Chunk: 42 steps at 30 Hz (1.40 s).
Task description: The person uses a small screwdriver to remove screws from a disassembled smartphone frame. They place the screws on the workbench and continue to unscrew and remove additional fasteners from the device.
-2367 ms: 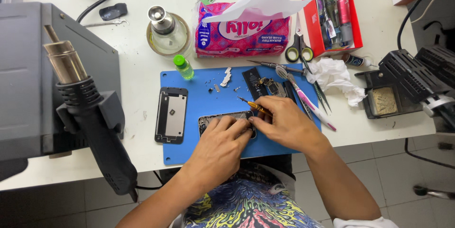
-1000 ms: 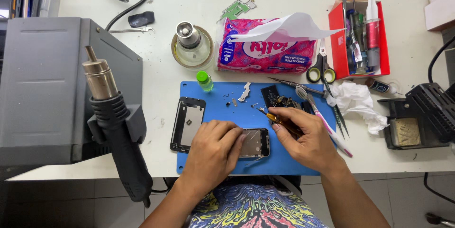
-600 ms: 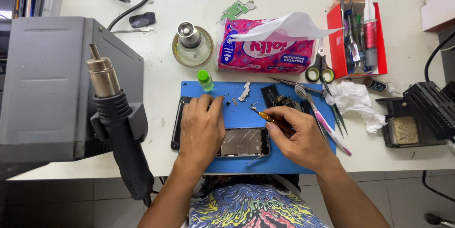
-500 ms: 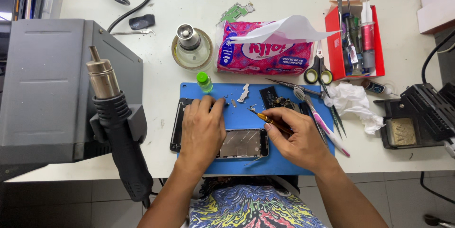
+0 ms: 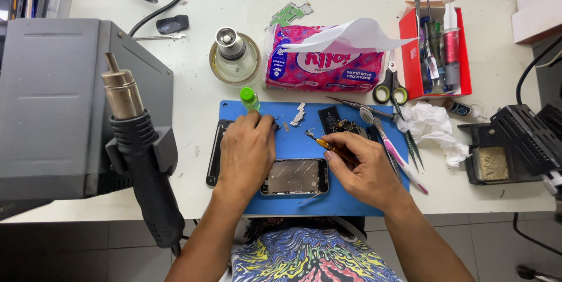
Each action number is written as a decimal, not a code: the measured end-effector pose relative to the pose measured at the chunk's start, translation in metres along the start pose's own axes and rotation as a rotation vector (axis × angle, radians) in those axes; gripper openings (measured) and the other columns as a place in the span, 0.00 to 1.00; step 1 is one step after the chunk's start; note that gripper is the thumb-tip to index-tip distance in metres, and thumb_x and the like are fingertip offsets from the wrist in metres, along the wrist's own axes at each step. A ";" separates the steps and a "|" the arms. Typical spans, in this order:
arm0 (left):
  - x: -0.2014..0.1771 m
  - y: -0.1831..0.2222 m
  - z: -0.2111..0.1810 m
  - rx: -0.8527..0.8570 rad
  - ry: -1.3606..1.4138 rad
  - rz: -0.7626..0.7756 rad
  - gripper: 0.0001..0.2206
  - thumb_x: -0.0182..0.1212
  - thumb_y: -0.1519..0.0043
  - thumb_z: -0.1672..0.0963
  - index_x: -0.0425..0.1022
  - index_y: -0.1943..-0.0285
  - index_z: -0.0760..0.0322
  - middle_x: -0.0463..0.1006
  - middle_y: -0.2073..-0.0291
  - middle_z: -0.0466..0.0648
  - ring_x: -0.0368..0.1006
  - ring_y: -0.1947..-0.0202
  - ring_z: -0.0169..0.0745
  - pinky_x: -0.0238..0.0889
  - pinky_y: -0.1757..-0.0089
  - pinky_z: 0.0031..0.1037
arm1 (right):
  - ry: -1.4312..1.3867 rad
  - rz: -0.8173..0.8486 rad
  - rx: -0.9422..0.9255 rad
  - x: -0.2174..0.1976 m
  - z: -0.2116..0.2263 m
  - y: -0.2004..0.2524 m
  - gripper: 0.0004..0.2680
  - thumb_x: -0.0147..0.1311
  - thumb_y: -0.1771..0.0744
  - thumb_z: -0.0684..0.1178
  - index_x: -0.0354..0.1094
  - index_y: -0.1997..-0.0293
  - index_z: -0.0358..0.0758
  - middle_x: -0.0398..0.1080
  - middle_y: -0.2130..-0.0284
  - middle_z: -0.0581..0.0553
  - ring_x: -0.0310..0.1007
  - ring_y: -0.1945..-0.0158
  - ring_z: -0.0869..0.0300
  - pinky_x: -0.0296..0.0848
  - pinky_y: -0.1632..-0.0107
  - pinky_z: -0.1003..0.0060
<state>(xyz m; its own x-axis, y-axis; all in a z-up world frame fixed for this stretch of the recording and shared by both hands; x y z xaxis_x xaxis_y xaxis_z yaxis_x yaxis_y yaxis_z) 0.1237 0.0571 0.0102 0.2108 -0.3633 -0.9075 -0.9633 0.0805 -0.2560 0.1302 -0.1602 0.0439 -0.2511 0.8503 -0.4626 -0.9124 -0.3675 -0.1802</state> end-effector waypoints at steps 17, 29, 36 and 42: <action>-0.003 -0.001 -0.003 -0.024 -0.026 -0.036 0.04 0.68 0.32 0.60 0.88 0.54 0.64 0.83 0.66 0.53 0.80 0.69 0.51 0.69 0.69 0.35 | 0.103 -0.058 -0.212 0.002 0.016 0.005 0.09 0.65 0.33 0.34 0.83 0.49 0.35 0.79 0.73 0.43 0.79 0.73 0.53 0.77 0.70 0.62; -0.064 0.010 -0.028 0.007 0.196 -0.117 0.06 0.67 0.28 0.59 0.90 0.51 0.66 0.83 0.67 0.53 0.79 0.71 0.50 0.68 0.68 0.35 | 0.251 -0.165 -0.372 0.001 0.026 0.008 0.09 0.68 0.34 0.32 0.84 0.52 0.37 0.77 0.69 0.45 0.81 0.68 0.52 0.83 0.65 0.61; -0.068 0.007 -0.042 0.079 0.497 -0.165 0.04 0.69 0.29 0.59 0.89 0.51 0.64 0.81 0.64 0.51 0.80 0.64 0.54 0.71 0.63 0.38 | 0.403 -0.213 -0.452 -0.001 0.037 0.010 0.07 0.66 0.32 0.33 0.84 0.54 0.39 0.73 0.71 0.46 0.76 0.70 0.56 0.77 0.69 0.63; -0.060 0.003 -0.046 0.079 0.582 -0.171 0.03 0.70 0.30 0.60 0.89 0.54 0.63 0.80 0.64 0.50 0.80 0.62 0.52 0.72 0.61 0.37 | 0.445 -0.218 -0.464 -0.001 0.047 0.009 0.06 0.67 0.32 0.34 0.84 0.54 0.39 0.73 0.71 0.46 0.75 0.71 0.56 0.75 0.70 0.63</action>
<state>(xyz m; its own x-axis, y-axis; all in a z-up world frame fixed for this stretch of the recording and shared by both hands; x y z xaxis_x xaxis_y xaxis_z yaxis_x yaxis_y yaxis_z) 0.1004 0.0361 0.0796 0.2147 -0.8226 -0.5265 -0.9038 0.0370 -0.4264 0.1075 -0.1468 0.0840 0.1710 0.7235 -0.6688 -0.6689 -0.4132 -0.6179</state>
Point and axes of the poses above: each hand's wrist, its own y-axis away from the middle knuckle, its own x-axis out of the palm, z = x × y, the point moved 8 cm from there along -y, towards the middle knuckle
